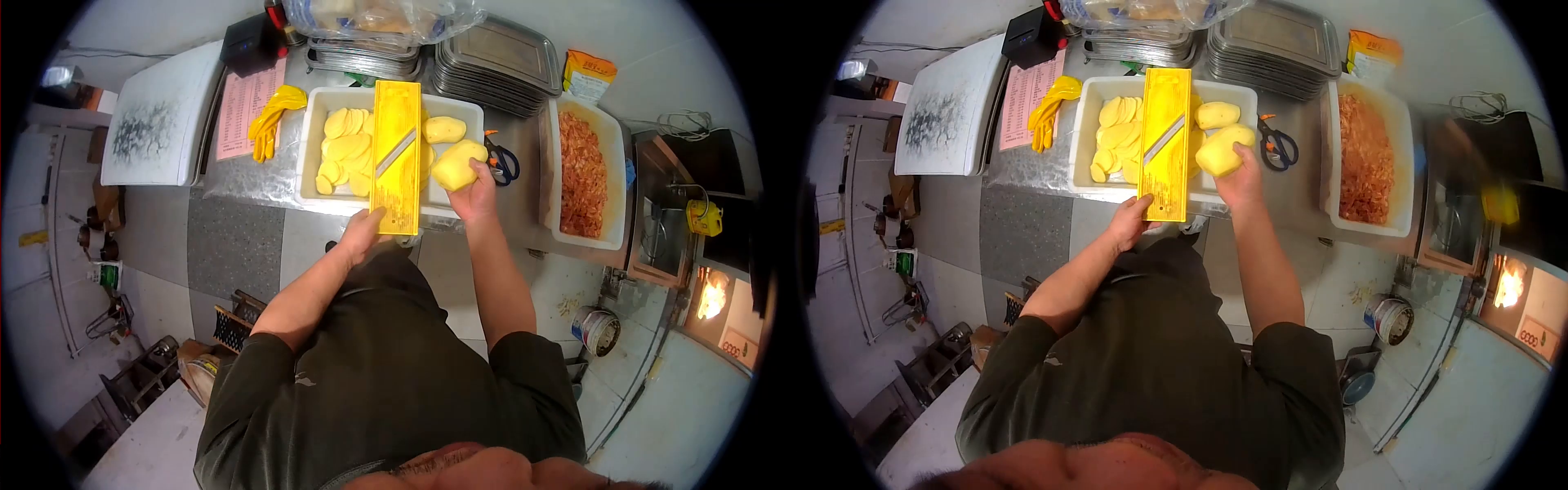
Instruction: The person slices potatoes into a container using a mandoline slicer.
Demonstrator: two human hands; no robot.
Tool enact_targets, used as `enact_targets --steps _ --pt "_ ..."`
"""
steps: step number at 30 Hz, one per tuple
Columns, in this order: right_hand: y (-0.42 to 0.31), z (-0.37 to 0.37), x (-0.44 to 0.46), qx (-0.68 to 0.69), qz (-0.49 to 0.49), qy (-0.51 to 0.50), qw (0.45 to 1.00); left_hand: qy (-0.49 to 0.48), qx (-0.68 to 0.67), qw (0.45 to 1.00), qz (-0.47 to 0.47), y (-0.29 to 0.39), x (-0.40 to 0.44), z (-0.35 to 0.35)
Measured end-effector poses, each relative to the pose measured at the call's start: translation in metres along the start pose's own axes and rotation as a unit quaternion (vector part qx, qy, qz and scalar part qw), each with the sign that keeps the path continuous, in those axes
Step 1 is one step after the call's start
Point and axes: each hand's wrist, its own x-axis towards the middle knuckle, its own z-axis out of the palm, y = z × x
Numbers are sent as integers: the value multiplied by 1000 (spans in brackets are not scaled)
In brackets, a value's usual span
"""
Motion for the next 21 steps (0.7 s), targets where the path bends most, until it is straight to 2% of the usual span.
enact_targets --steps 4,8,11,12,15,16,19,20,21 --pt "26 25 -14 -131 -100 31 986 -34 12 999 23 -6 6 -4" --pt "69 38 -18 -300 -221 57 926 -88 -28 995 44 -11 14 -9" --pt "95 61 -35 -471 -257 72 841 -102 18 994 30 -2 10 -13" --pt "101 69 -41 -542 -280 93 787 -115 20 992 44 -4 13 -16" --pt "114 82 -56 -662 -303 102 678 -96 10 994 50 -8 19 -15" --pt "118 91 -64 -689 -286 120 656 -85 29 995 47 -6 18 -15" --pt "120 108 -72 -789 -253 137 543 -69 67 995 35 -1 12 -16" --pt "118 116 -76 -795 -223 149 544 -74 58 995 33 2 11 -17" --pt "118 114 -76 -799 -232 159 532 -79 47 995 32 2 12 -17"
